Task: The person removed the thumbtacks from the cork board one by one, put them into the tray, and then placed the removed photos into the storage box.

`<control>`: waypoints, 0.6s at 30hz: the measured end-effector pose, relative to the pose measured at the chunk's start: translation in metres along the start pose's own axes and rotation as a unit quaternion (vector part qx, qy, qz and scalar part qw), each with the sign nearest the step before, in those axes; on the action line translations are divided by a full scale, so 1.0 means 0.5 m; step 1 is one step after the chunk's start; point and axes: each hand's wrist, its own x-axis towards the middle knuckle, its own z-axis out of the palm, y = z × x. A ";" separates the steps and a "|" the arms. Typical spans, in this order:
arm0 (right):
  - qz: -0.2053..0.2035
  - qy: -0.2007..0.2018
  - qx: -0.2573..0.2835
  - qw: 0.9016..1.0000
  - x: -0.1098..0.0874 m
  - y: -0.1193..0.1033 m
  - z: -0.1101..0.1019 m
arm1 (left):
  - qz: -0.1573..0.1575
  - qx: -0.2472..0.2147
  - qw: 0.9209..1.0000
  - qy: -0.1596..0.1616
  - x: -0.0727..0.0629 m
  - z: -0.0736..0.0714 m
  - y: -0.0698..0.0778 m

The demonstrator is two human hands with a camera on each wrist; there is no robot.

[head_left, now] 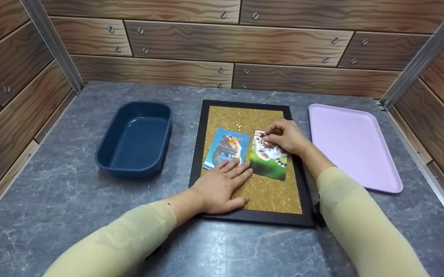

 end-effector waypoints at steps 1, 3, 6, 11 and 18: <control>0.001 -0.001 -0.003 1.000 0.000 0.000 -0.001 | 0.000 0.001 1.000 0.001 0.000 0.000 0.000; 0.004 -0.003 -0.004 1.000 -0.001 0.000 -0.001 | 0.000 0.001 1.000 0.002 0.000 0.000 0.001; 0.004 -0.005 -0.010 1.000 0.000 0.000 -0.002 | -0.001 0.002 1.000 0.001 0.001 0.000 0.001; 0.000 -0.004 -0.015 1.000 0.001 0.002 -0.002 | -0.001 0.001 1.000 -0.001 0.001 0.000 0.000; 0.000 0.001 -0.002 1.000 0.001 0.003 -0.001 | -0.001 0.000 1.000 -0.006 0.000 -0.001 0.000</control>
